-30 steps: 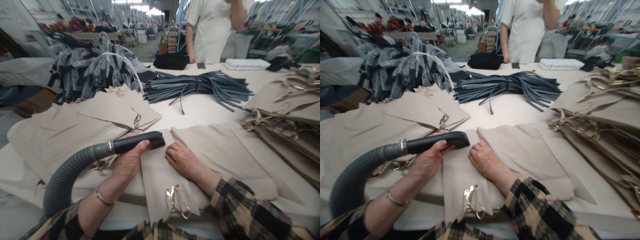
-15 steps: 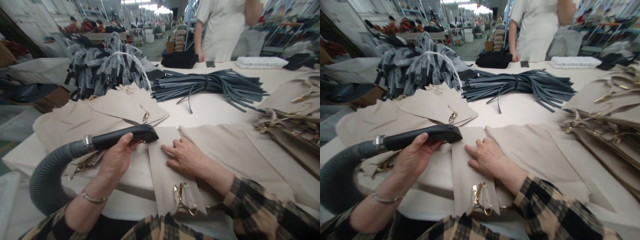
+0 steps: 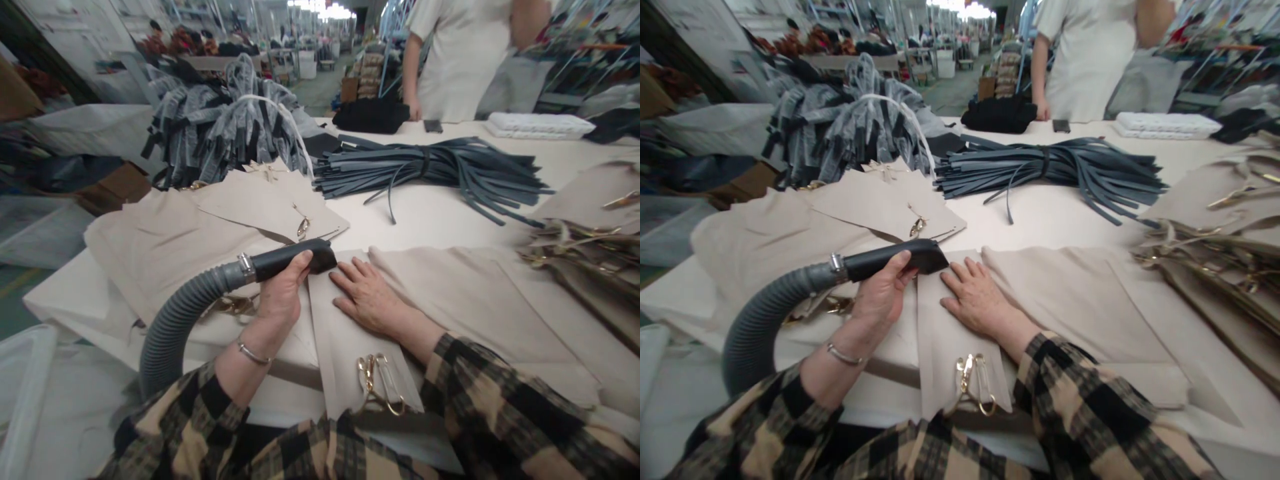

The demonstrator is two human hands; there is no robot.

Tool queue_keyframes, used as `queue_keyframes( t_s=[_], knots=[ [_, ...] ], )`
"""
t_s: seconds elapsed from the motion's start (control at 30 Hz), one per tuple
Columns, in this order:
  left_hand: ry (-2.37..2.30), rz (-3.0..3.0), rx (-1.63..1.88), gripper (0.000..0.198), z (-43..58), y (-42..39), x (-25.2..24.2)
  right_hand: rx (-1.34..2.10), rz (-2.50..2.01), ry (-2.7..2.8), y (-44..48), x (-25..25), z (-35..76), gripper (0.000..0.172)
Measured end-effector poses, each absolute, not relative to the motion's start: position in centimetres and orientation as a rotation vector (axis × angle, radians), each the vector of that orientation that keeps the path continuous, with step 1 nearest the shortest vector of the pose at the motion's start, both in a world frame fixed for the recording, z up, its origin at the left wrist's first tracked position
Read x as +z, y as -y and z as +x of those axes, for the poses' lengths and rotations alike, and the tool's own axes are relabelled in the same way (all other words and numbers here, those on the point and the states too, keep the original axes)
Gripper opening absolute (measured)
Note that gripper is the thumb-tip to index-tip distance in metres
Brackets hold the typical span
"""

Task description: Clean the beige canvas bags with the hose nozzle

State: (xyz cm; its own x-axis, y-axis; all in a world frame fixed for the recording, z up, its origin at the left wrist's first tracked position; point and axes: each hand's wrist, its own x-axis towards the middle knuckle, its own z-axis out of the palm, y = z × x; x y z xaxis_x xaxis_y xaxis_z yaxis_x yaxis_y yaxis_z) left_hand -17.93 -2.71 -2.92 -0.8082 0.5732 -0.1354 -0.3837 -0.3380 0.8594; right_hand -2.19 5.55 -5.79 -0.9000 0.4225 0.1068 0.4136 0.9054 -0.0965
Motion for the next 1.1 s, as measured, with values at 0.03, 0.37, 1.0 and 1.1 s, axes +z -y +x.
queue_keyframes(
  t_s=[0.03, 0.37, 1.0, 1.1],
  knots=[
    [-1.306, 0.270, 2.153, 0.040, -18.0, 3.2, -2.9, 0.097, -0.687, 2.955, -5.9, -5.7, -2.3, 0.051],
    [-1.338, 0.332, 2.043, 0.036, -19.0, 7.3, -2.8, -0.039, -0.888, 2.847, -9.7, -6.1, -5.0, 0.066],
    [-1.253, 0.461, 1.706, 0.041, -15.2, 13.1, -0.2, 0.487, -0.609, 2.898, -8.4, -2.6, 0.5, 0.032],
    [-1.226, 0.487, 1.633, 0.039, -13.9, 12.6, -1.3, 0.592, -0.533, 2.854, -5.6, -3.7, 3.3, 0.027]
  ],
)
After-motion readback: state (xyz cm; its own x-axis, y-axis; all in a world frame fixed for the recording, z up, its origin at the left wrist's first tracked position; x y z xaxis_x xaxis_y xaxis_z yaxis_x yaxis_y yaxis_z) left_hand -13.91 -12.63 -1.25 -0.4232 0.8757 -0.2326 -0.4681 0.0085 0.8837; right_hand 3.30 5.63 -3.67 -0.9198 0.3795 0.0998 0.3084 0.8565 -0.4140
